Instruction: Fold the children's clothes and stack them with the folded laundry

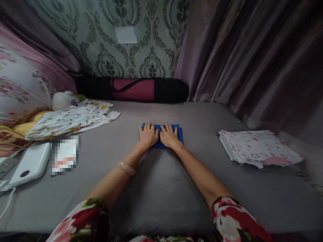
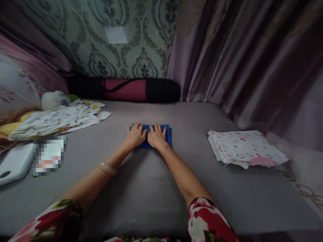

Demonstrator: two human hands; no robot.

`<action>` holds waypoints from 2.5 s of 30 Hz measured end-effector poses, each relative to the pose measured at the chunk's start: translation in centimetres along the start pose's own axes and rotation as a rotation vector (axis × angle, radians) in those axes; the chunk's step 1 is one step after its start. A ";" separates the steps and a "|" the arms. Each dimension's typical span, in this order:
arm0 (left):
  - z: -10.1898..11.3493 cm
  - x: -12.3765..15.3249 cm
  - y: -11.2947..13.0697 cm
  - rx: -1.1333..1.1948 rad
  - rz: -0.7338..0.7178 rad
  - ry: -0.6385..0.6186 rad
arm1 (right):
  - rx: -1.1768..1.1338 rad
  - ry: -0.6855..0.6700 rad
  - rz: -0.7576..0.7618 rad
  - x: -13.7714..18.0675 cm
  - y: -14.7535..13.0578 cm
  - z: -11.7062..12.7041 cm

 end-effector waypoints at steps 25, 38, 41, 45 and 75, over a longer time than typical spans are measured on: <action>-2.4 0.6 -0.2 -0.020 -0.084 -0.024 | -0.007 0.048 0.022 0.1 0.6 -1.3; -2.1 -0.1 -2.0 0.000 -0.009 0.036 | 0.039 0.126 -0.096 0.4 2.4 -0.9; -2.6 -0.3 -2.1 -0.004 0.003 0.011 | 0.036 0.112 -0.109 0.3 2.5 -1.4; -2.3 -0.4 -2.0 -0.006 0.003 -0.024 | 0.021 0.087 -0.115 0.2 2.5 -1.3; -1.5 -0.6 -6.3 0.419 0.083 0.026 | -0.053 0.030 0.035 -0.2 -4.0 -2.1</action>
Point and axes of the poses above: each hand's wrist, its own x-axis away from the middle knuckle, its own z-axis out of the back of the hand, y = z × x, the point moved 3 cm from there along -x, towards the middle knuckle, and after that the axes turned 5 degrees about z, right-handed, at the moved point
